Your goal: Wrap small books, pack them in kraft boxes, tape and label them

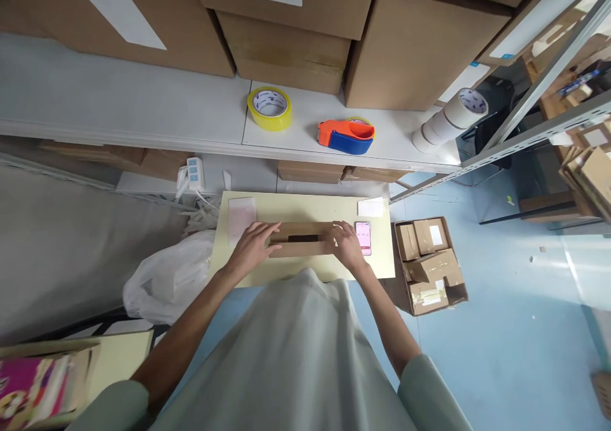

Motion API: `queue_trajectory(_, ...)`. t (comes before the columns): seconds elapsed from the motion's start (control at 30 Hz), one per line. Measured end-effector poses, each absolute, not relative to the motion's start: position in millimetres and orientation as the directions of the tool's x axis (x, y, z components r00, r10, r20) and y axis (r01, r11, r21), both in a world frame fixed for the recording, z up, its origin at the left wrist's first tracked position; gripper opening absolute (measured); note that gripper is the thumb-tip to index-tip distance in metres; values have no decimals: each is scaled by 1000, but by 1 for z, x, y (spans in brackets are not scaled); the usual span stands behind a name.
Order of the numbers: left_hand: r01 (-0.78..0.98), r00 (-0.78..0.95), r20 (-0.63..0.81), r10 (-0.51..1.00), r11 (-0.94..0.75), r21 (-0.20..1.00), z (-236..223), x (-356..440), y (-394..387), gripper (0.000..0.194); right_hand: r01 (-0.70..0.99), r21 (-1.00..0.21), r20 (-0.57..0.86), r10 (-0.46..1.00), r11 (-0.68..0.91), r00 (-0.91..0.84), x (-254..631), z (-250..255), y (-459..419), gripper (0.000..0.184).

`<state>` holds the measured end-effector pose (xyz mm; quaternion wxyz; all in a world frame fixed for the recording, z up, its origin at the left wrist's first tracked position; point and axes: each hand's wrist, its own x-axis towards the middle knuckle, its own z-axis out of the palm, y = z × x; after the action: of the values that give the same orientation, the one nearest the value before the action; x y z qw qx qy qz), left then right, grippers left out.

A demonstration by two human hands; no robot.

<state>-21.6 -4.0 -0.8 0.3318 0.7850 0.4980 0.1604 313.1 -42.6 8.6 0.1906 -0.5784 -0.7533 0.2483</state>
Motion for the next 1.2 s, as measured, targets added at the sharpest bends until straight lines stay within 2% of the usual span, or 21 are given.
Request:
queue_trajectory(0.07, 689, 431, -80, 899, -270, 673, -5, -17, -7, 51, 800, -568, -15, 969, 193, -245, 308, 1, -42, 28)
queue_trajectory(0.17, 704, 384, -83, 920, -234, 671, -11, -10, -10, 43, 812, -562, -36, 976, 157, -214, 303, -7, -40, 30)
queue_trajectory(0.9, 759, 334, -101, 937, -204, 618, -7, -1, -14, 49, 809, -549, -28, 963, 210, -269, 318, -16, -33, 28)
queue_trajectory(1.2, 774, 326, -100, 940, -204, 600, -7, 3, -16, 48, 788, -562, 21, 957, 251, -290, 326, -23, -33, 30)
